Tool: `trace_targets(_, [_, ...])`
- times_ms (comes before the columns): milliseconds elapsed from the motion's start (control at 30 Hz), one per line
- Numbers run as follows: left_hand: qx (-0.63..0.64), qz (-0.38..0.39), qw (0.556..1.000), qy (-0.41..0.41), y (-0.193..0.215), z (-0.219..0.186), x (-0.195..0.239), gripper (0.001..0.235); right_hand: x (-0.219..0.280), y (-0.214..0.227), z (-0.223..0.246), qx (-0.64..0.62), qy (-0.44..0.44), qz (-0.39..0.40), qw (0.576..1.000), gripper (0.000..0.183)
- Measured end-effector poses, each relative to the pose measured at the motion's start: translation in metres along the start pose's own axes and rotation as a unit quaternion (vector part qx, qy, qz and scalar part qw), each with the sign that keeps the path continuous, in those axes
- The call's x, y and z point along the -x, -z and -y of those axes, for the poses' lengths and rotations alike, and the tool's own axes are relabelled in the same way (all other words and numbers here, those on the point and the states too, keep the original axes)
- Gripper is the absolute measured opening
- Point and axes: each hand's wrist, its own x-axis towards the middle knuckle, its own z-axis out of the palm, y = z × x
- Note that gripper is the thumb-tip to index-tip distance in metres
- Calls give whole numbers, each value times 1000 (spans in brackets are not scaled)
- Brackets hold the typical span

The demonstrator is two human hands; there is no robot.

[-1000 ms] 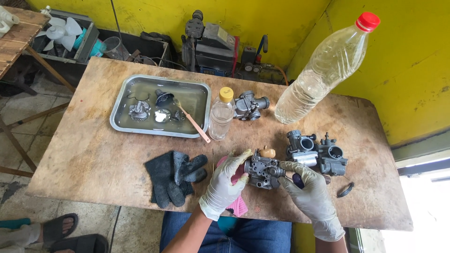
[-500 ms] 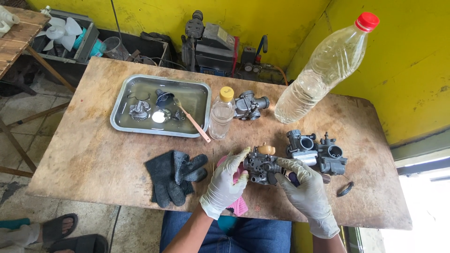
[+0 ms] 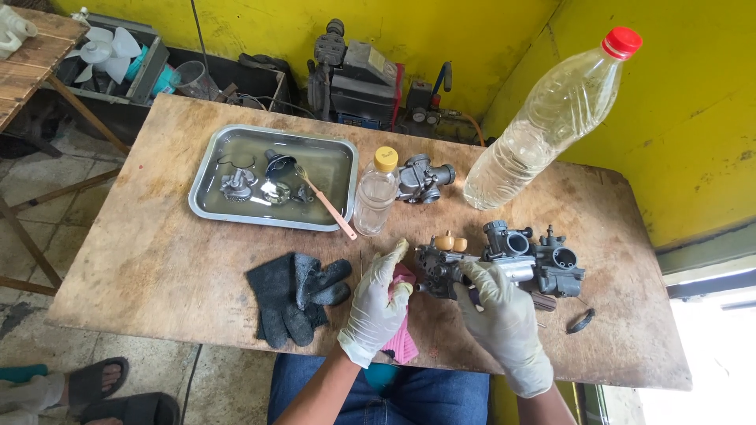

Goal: Disassembling and cleaning internal components of a motorcycle carburetor using a screwdriver and cleaning fluid.

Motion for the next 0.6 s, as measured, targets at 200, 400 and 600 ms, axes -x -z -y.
trace_targets(200, [0,-29,999,-32,5,-6,-5,68,27,-15,25,71,84,-84,990,40])
trace_targets(400, [-28,-8,999,-19,5,-13,-6,77,62,-27,32,73,101,-98,987,47])
trace_targets(600, [-30,51,998,-21,5,-12,-4,83,62,-28,34,61,87,-107,989,52])
